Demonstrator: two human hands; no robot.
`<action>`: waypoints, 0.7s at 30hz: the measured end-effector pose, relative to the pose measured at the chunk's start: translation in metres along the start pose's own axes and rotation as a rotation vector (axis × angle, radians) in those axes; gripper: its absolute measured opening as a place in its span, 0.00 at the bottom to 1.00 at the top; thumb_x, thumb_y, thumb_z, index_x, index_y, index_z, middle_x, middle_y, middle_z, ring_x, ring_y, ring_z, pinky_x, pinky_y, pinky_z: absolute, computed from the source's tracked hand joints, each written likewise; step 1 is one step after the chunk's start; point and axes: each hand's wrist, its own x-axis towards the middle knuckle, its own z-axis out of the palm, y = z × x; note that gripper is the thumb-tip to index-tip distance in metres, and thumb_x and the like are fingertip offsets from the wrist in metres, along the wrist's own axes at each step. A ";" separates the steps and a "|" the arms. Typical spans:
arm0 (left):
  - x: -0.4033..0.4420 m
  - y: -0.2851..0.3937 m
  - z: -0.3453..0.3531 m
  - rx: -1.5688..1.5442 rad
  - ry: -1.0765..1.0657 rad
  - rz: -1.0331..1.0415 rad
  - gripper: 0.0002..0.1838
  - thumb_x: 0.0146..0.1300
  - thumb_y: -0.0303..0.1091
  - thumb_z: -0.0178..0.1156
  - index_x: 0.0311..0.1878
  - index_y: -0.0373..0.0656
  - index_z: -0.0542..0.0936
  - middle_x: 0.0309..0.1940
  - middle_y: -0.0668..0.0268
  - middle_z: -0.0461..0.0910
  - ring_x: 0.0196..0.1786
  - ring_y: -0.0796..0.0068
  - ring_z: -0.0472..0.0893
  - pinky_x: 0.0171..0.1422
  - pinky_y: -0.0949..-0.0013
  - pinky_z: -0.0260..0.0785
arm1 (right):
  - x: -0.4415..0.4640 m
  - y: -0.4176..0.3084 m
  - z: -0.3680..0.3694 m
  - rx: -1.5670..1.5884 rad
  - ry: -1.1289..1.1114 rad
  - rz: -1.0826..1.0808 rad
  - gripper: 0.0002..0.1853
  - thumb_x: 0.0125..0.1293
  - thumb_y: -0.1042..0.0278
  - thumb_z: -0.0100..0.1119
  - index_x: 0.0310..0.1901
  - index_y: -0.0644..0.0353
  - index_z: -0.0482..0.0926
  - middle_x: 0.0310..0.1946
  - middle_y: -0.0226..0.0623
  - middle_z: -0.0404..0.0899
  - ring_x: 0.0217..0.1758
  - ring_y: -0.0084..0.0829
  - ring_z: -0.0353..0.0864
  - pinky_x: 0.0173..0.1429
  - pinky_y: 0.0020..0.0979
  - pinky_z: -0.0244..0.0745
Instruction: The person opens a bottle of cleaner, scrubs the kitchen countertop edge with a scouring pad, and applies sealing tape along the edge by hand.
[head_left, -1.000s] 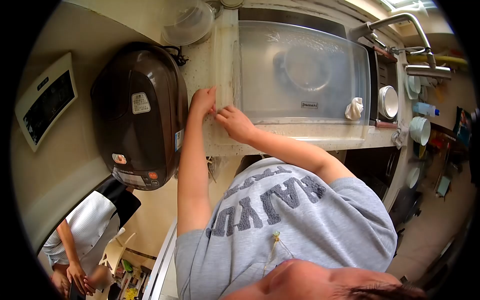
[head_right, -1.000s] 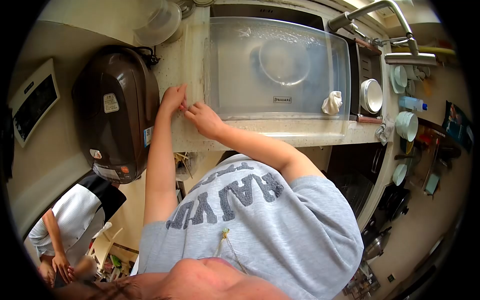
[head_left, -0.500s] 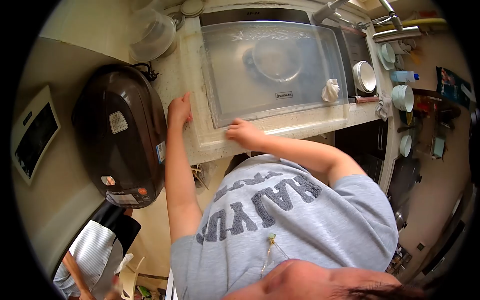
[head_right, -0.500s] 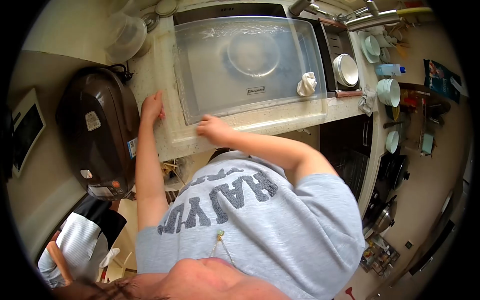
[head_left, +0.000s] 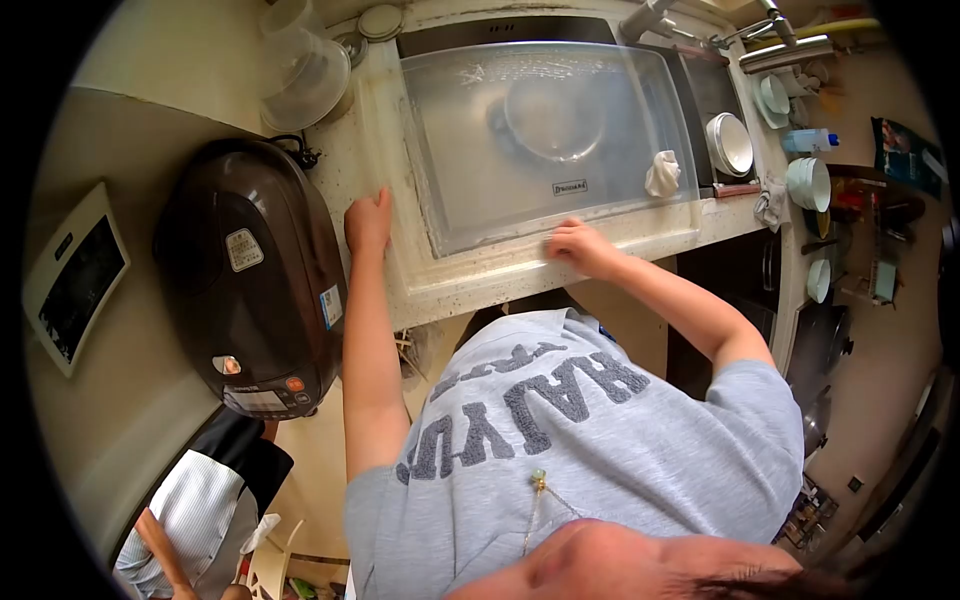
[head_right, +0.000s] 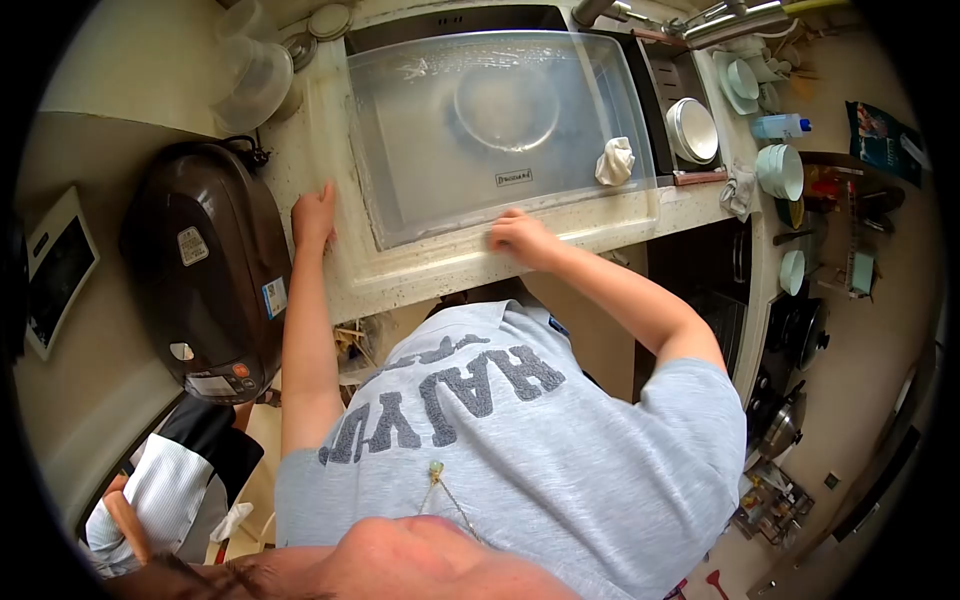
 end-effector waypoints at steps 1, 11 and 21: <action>0.000 -0.001 0.002 -0.004 -0.017 0.006 0.31 0.64 0.51 0.46 0.19 0.32 0.78 0.08 0.56 0.73 0.14 0.61 0.77 0.28 0.62 0.72 | -0.010 0.001 -0.009 -0.054 0.045 0.039 0.09 0.44 0.82 0.59 0.23 0.55 0.73 0.24 0.31 0.75 0.37 0.37 0.72 0.44 0.35 0.67; 0.003 -0.004 0.002 -0.004 -0.048 0.014 0.32 0.65 0.53 0.42 0.21 0.34 0.79 0.08 0.56 0.73 0.13 0.61 0.77 0.31 0.64 0.73 | 0.040 -0.019 0.039 0.066 -0.022 -0.187 0.05 0.49 0.77 0.59 0.26 0.55 0.75 0.26 0.30 0.75 0.38 0.37 0.70 0.49 0.34 0.65; 0.005 -0.003 -0.002 -0.041 -0.110 -0.046 0.31 0.66 0.52 0.43 0.22 0.32 0.79 0.08 0.56 0.73 0.14 0.62 0.77 0.30 0.64 0.72 | 0.135 -0.047 0.081 -0.039 0.011 -0.428 0.02 0.53 0.76 0.55 0.30 0.59 0.73 0.33 0.40 0.74 0.45 0.44 0.72 0.53 0.38 0.66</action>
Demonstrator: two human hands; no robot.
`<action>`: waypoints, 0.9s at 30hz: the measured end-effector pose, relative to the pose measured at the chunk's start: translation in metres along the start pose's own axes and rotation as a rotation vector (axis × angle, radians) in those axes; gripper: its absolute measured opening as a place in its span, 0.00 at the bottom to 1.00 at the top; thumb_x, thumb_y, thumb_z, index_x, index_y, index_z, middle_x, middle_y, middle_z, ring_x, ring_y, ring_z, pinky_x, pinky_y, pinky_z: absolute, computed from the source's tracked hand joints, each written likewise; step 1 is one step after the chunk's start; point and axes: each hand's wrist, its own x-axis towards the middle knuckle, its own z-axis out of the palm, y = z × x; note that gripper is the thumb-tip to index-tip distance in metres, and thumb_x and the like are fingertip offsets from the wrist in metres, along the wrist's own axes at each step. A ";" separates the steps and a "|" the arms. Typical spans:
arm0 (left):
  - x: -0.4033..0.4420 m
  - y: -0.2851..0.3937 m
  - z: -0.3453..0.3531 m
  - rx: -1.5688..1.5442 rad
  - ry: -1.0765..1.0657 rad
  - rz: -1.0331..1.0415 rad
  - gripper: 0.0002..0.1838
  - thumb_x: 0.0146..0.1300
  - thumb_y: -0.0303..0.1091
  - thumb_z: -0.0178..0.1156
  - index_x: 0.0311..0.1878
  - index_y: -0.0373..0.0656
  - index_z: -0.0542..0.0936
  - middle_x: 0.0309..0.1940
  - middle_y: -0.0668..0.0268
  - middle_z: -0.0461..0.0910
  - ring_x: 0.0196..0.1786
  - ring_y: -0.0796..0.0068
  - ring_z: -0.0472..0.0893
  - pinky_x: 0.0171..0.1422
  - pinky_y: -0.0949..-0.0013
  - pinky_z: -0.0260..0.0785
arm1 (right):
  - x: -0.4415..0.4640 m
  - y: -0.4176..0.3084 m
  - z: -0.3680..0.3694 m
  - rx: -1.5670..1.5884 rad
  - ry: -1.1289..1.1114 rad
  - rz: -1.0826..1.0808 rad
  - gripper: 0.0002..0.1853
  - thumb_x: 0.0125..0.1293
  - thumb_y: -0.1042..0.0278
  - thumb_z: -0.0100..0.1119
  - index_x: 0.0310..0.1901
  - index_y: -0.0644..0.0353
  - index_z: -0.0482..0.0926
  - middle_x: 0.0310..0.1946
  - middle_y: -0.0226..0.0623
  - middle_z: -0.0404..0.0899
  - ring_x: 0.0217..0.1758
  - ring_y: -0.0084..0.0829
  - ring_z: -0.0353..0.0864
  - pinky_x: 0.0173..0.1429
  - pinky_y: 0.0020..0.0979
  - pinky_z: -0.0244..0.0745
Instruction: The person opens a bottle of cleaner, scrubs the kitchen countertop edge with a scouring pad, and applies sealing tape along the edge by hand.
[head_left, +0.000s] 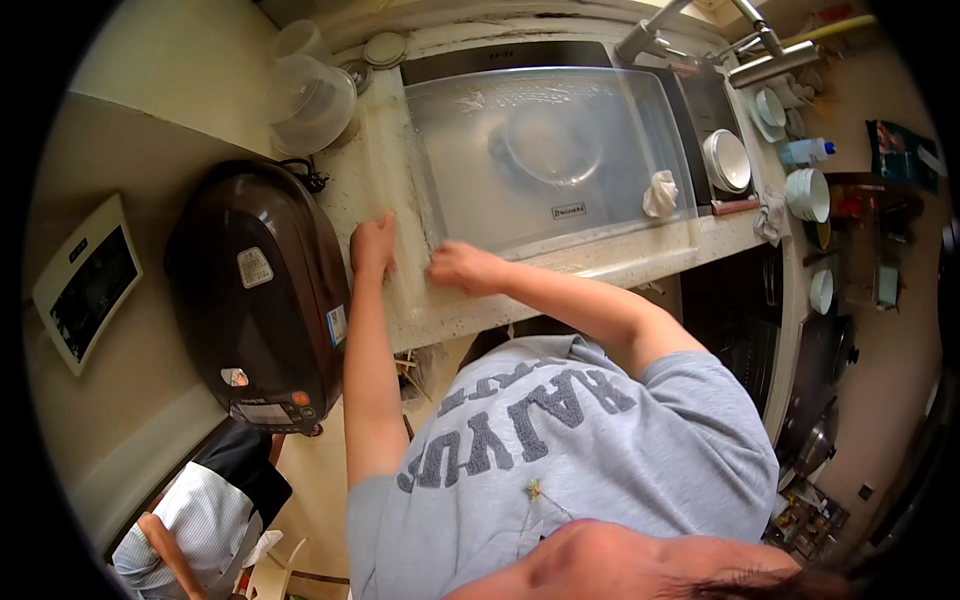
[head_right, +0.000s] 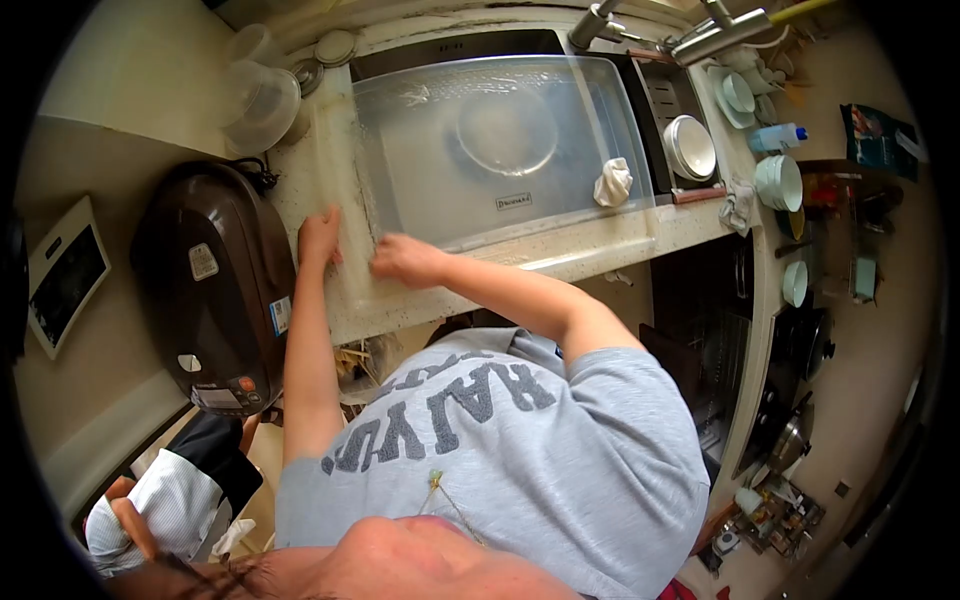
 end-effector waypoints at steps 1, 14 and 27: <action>0.001 -0.001 0.001 -0.025 -0.011 0.005 0.31 0.67 0.52 0.43 0.23 0.32 0.79 0.08 0.56 0.73 0.14 0.63 0.77 0.30 0.64 0.72 | 0.019 0.021 -0.001 0.005 0.112 0.078 0.03 0.53 0.76 0.54 0.30 0.59 0.73 0.34 0.40 0.74 0.43 0.45 0.72 0.52 0.38 0.65; 0.007 -0.013 0.002 -0.123 -0.058 0.003 0.32 0.67 0.53 0.43 0.21 0.33 0.78 0.08 0.56 0.72 0.14 0.61 0.76 0.29 0.63 0.71 | 0.032 0.023 -0.001 0.001 -0.020 0.216 0.04 0.51 0.74 0.55 0.31 0.57 0.73 0.33 0.38 0.73 0.45 0.45 0.71 0.51 0.41 0.66; 0.010 -0.014 0.008 -0.053 0.025 0.054 0.34 0.68 0.52 0.39 0.21 0.31 0.79 0.11 0.53 0.74 0.21 0.54 0.78 0.33 0.59 0.71 | 0.021 -0.029 0.053 -0.265 0.198 0.188 0.17 0.46 0.78 0.54 0.42 0.64 0.77 0.44 0.40 0.72 0.50 0.43 0.70 0.55 0.36 0.68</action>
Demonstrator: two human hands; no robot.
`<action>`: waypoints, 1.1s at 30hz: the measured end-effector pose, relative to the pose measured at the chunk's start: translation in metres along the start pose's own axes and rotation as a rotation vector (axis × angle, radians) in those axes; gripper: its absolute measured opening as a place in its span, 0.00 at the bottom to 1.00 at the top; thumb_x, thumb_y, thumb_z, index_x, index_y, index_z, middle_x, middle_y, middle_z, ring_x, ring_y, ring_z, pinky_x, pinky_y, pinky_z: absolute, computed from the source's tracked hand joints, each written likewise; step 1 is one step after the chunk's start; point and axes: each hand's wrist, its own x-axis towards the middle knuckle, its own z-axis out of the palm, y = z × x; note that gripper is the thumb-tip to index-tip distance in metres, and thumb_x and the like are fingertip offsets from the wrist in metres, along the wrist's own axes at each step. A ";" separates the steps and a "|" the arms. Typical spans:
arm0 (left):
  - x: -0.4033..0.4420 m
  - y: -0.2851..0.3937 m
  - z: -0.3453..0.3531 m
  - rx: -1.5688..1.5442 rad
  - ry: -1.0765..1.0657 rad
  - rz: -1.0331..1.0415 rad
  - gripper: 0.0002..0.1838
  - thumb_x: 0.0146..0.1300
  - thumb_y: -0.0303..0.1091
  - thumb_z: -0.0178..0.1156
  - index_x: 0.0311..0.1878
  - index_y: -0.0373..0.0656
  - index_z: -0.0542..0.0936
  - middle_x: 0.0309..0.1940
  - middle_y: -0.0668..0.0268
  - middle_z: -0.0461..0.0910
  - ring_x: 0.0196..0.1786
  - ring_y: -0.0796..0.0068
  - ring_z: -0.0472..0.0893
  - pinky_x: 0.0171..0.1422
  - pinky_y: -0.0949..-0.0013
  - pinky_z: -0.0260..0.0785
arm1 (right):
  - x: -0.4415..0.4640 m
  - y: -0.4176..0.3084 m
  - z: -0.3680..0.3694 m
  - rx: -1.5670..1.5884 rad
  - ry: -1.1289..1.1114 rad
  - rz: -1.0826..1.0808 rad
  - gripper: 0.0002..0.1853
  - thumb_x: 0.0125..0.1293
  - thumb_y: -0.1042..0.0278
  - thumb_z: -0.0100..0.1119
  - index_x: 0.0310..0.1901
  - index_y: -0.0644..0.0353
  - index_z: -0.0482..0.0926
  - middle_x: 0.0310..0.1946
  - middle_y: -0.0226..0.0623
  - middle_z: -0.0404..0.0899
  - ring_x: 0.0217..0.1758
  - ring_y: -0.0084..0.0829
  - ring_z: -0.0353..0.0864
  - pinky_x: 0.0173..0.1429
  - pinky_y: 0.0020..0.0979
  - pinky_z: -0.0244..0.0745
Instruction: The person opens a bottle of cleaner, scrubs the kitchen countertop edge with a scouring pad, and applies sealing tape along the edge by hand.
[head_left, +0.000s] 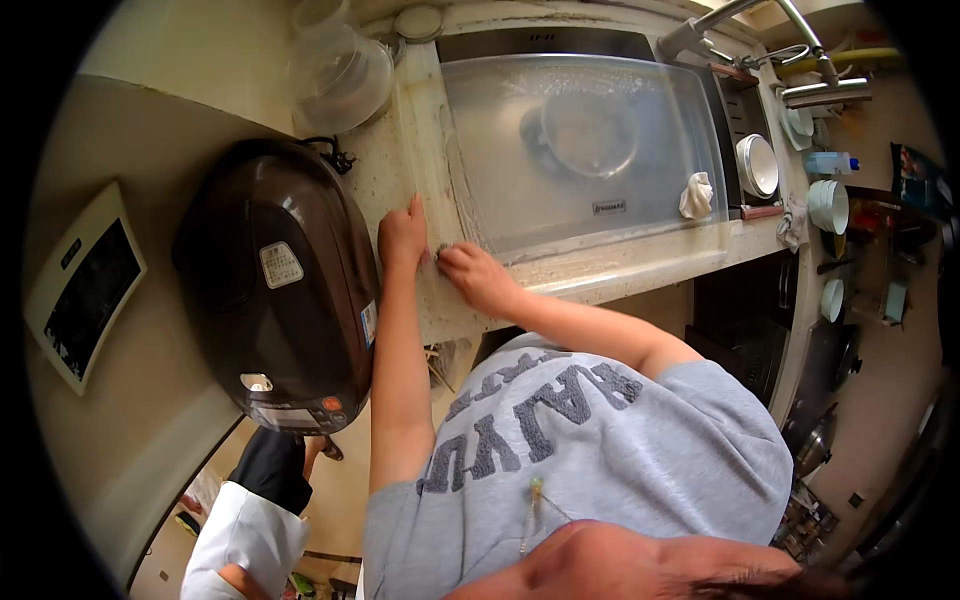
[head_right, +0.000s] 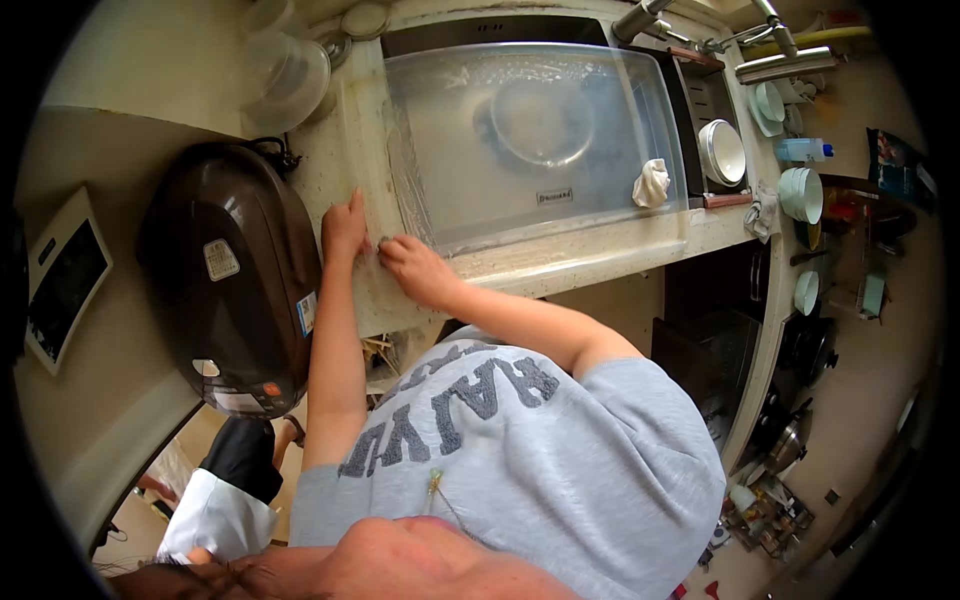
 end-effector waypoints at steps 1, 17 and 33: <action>0.006 -0.007 0.006 0.076 0.072 0.054 0.34 0.68 0.52 0.39 0.21 0.31 0.79 0.12 0.53 0.74 0.21 0.54 0.78 0.33 0.59 0.71 | 0.007 0.008 0.003 -0.046 0.004 -0.016 0.17 0.45 0.79 0.53 0.41 0.64 0.77 0.42 0.38 0.71 0.50 0.42 0.70 0.53 0.35 0.69; -0.007 0.012 -0.007 0.058 0.029 -0.038 0.36 0.67 0.54 0.38 0.19 0.33 0.80 0.09 0.55 0.74 0.15 0.60 0.78 0.29 0.63 0.73 | 0.005 -0.014 -0.004 -0.003 0.091 0.105 0.12 0.42 0.79 0.57 0.34 0.62 0.77 0.39 0.34 0.76 0.44 0.40 0.71 0.52 0.36 0.67; -0.033 0.015 0.011 0.440 0.402 0.090 0.28 0.65 0.54 0.48 0.40 0.31 0.76 0.31 0.48 0.79 0.37 0.57 0.81 0.42 0.60 0.72 | -0.113 0.062 -0.146 0.040 0.368 0.563 0.13 0.55 0.67 0.62 0.43 0.59 0.78 0.48 0.36 0.75 0.53 0.40 0.68 0.59 0.37 0.64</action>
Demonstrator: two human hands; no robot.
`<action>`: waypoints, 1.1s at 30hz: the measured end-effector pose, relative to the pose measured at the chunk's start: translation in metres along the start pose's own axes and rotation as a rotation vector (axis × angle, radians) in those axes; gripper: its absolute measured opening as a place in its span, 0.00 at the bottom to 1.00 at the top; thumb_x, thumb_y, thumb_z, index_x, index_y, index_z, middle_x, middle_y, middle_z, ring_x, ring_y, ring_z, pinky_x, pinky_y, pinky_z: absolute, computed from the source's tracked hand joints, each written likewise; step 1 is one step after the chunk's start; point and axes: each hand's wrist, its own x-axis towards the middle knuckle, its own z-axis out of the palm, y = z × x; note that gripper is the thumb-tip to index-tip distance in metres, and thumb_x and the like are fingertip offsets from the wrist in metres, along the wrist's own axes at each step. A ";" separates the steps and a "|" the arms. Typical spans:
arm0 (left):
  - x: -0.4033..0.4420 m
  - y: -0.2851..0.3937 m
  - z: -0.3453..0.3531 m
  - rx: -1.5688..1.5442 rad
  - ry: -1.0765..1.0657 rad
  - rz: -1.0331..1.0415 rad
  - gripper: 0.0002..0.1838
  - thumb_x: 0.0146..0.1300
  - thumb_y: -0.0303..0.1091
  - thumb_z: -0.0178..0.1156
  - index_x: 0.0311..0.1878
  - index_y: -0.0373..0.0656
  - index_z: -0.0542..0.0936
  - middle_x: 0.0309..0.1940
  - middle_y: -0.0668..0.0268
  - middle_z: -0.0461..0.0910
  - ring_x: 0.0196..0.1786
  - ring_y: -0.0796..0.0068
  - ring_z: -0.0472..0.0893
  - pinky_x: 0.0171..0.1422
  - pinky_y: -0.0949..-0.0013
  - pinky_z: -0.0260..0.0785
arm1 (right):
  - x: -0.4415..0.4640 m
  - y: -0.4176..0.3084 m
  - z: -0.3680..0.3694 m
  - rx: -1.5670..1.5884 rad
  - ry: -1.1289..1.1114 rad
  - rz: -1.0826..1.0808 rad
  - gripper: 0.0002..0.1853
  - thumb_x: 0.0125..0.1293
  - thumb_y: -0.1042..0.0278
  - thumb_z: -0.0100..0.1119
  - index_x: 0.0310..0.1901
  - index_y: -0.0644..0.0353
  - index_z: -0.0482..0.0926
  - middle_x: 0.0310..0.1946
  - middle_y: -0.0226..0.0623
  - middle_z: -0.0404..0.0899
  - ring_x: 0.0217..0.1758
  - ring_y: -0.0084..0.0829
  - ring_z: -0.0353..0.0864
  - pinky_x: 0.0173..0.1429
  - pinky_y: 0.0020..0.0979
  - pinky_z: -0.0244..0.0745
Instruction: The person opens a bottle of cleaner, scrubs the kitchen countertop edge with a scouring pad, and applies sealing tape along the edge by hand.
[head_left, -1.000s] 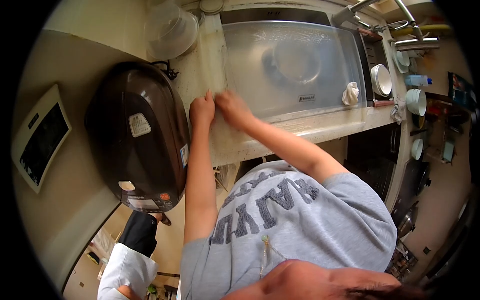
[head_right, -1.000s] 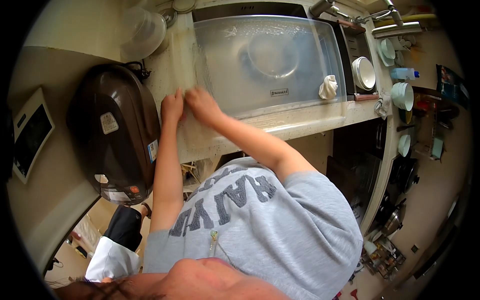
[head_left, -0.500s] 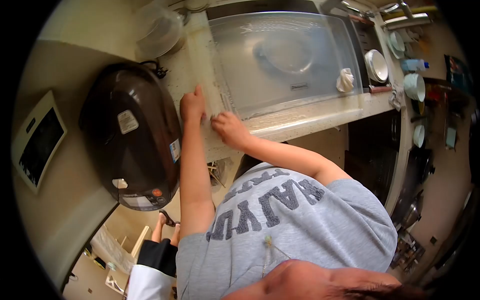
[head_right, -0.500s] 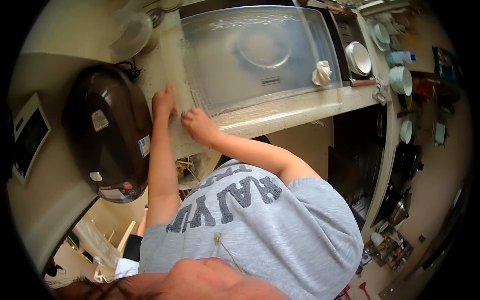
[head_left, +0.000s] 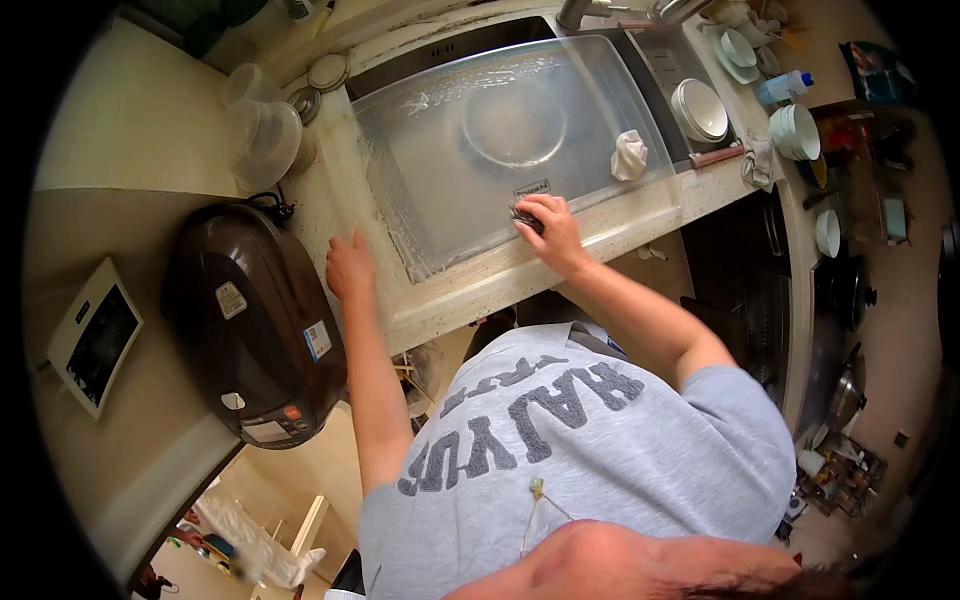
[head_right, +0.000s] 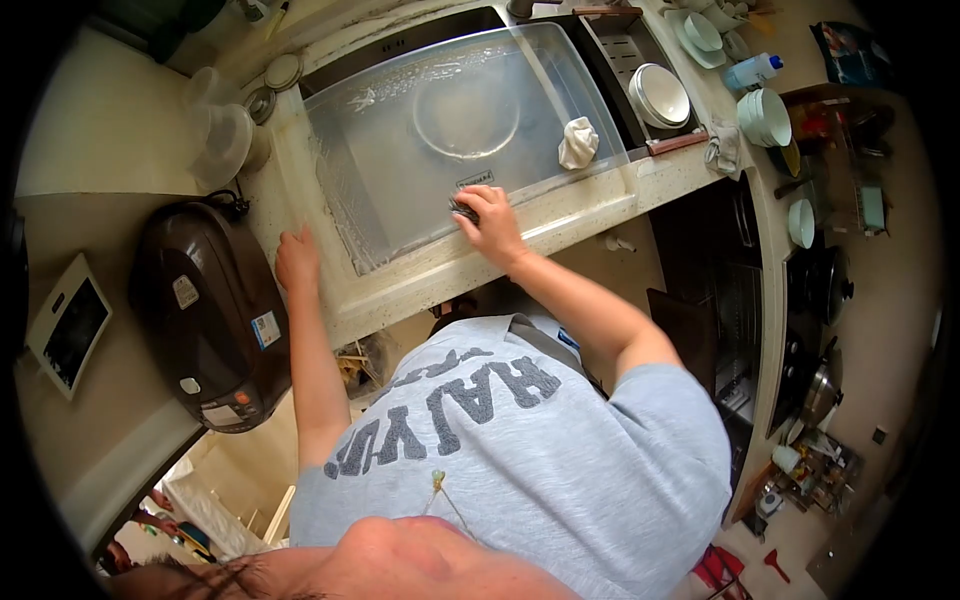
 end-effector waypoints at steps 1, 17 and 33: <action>-0.013 0.014 -0.006 0.010 0.008 -0.005 0.28 0.65 0.54 0.48 0.40 0.31 0.76 0.31 0.48 0.79 0.37 0.57 0.81 0.42 0.60 0.72 | 0.004 -0.014 0.004 0.028 0.001 0.078 0.20 0.57 0.63 0.62 0.50 0.63 0.75 0.53 0.43 0.70 0.54 0.43 0.67 0.61 0.38 0.62; -0.113 0.103 0.015 -0.031 -0.228 1.114 0.21 0.50 0.24 0.60 0.51 0.46 0.76 0.52 0.59 0.69 0.51 0.57 0.71 0.54 0.63 0.67 | -0.042 0.087 -0.076 -0.551 -0.078 -0.035 0.27 0.60 0.58 0.53 0.63 0.45 0.66 0.68 0.36 0.55 0.70 0.38 0.53 0.66 0.49 0.53; -0.100 0.152 0.035 -0.124 -0.537 1.311 0.07 0.49 0.23 0.57 0.32 0.43 0.81 0.33 0.64 0.74 0.39 0.62 0.73 0.44 0.64 0.70 | -0.042 0.087 -0.069 -0.505 -0.007 0.029 0.28 0.55 0.65 0.54 0.61 0.40 0.68 0.67 0.31 0.57 0.69 0.36 0.55 0.65 0.48 0.55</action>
